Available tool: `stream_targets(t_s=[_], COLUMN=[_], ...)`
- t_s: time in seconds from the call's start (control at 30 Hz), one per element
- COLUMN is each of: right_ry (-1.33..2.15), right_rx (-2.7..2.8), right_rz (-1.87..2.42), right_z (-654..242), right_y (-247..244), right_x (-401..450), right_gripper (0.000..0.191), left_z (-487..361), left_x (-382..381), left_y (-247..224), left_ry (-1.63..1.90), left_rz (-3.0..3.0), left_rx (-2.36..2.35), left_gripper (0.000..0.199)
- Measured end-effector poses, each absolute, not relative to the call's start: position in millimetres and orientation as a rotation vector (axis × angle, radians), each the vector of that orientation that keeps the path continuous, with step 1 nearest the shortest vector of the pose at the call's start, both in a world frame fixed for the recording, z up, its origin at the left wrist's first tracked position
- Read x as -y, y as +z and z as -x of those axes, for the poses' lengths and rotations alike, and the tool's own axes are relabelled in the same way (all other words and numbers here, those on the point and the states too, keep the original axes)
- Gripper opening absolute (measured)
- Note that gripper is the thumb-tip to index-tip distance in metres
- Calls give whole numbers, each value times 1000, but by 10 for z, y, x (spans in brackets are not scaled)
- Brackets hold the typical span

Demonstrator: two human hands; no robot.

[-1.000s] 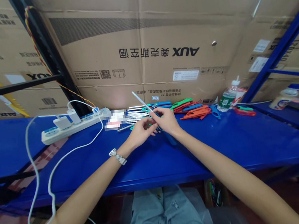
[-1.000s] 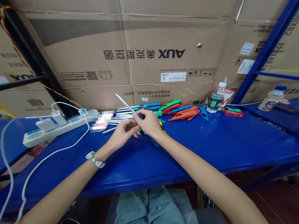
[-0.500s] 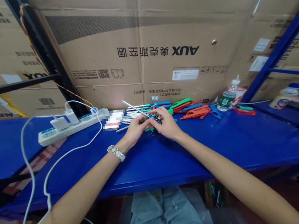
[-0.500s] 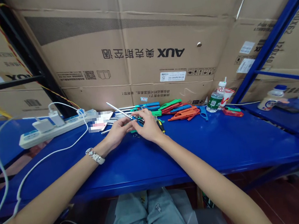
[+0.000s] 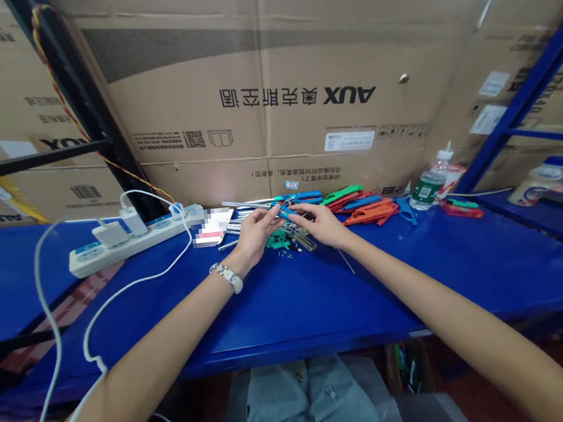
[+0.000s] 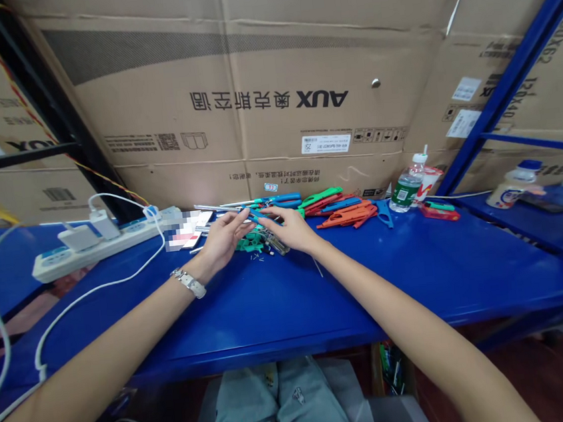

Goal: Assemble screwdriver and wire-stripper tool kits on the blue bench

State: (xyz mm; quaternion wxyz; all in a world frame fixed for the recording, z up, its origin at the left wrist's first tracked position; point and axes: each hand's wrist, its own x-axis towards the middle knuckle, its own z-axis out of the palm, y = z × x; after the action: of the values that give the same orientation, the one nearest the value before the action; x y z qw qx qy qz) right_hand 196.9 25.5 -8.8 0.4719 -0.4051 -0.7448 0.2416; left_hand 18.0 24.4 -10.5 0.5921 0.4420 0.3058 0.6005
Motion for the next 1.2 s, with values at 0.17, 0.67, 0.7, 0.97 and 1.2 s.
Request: stream_targets(t_s=[0.17,0.67,0.7,0.97,1.2], right_ry=[638,386,377,409,362], right_rx=[1776,2146,2133,2057,2119], right_rz=[1059,1214,1235,1185,1233], right_z=[-2006,-1983,-1986,-2001,-2071], right_y=[-64,29,23,33,118], right_x=[-430,-611,-606,-660,-670], right_gripper=[28,34,36,20,26], left_z=[-185,-78,-79,-84,-97], left_x=[-191,-20,-18,-28,-22], left_y=[-142,-115,-117,-129,-138], left_ry=[1416,1465,1464,1467,1455], left_rz=[-989,-1012,-1023,-1026,-1012], left_rx=[-707,-759,-755,-759,-754], left_gripper=[22,23,23,22,25])
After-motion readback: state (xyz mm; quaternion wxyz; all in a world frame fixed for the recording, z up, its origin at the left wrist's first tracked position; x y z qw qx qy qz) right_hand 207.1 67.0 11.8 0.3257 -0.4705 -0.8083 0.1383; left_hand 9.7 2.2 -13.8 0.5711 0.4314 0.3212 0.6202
